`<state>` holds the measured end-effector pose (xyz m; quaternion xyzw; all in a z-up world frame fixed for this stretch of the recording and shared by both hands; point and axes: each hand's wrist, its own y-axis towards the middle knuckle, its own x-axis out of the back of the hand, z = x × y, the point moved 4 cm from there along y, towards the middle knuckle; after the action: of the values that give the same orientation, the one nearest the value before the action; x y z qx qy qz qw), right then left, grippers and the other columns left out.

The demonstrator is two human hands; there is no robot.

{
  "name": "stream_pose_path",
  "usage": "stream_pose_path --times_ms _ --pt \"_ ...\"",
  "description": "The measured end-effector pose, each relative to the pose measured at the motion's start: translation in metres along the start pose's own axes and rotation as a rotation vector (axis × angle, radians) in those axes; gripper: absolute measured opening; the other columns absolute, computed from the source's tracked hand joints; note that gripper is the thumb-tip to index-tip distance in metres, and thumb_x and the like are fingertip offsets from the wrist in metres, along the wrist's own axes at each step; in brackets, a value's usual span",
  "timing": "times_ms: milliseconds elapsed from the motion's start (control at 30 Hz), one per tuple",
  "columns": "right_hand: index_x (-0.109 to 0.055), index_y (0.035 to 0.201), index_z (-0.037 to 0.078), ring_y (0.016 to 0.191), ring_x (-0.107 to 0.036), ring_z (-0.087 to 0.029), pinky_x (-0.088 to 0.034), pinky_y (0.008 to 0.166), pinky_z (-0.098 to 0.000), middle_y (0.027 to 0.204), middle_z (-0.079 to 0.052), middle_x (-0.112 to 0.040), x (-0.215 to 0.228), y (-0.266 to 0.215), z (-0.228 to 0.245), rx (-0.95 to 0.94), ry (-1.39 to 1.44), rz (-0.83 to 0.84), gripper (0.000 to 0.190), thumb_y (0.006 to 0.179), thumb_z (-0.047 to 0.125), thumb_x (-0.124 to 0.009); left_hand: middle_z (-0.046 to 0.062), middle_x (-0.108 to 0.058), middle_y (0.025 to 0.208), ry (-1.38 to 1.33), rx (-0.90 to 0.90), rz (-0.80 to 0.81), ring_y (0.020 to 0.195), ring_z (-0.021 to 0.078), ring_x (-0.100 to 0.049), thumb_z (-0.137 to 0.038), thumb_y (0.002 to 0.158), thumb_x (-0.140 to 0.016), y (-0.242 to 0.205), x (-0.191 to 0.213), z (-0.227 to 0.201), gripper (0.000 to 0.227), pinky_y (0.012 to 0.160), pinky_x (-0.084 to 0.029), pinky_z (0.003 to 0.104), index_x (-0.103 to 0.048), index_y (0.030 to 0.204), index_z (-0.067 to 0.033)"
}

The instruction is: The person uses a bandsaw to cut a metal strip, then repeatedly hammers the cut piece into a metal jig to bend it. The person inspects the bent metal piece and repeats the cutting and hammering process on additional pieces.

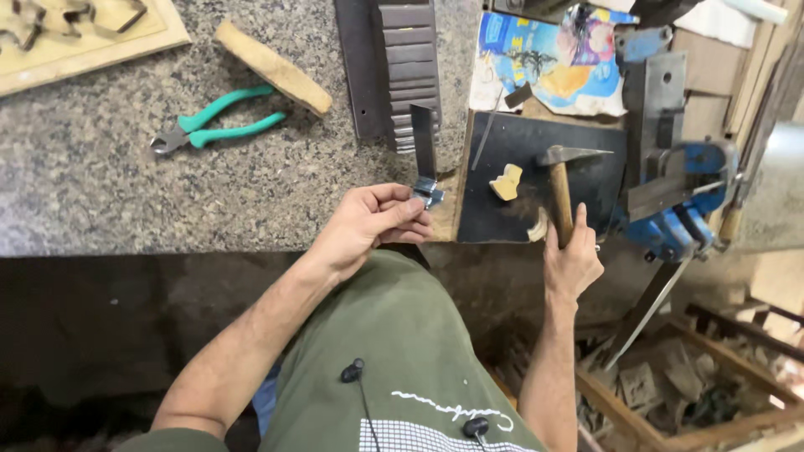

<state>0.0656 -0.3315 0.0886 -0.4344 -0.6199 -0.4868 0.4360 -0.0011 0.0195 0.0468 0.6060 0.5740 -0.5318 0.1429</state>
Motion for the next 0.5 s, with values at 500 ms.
stream_pose_path --times_ms 500 --pt "-0.065 0.132 0.0 0.103 -0.067 -0.02 -0.059 0.085 -0.0299 0.127 -0.011 -0.058 0.064 0.06 0.059 0.083 0.985 0.217 0.061 0.076 0.007 -0.091 0.003 -0.065 0.133 0.196 -0.368 0.132 0.118 0.0114 -0.059 -0.021 0.103 -0.067 -0.015 -0.094 0.005 0.025 0.102 -0.044 0.027 -0.073 0.114 0.0005"
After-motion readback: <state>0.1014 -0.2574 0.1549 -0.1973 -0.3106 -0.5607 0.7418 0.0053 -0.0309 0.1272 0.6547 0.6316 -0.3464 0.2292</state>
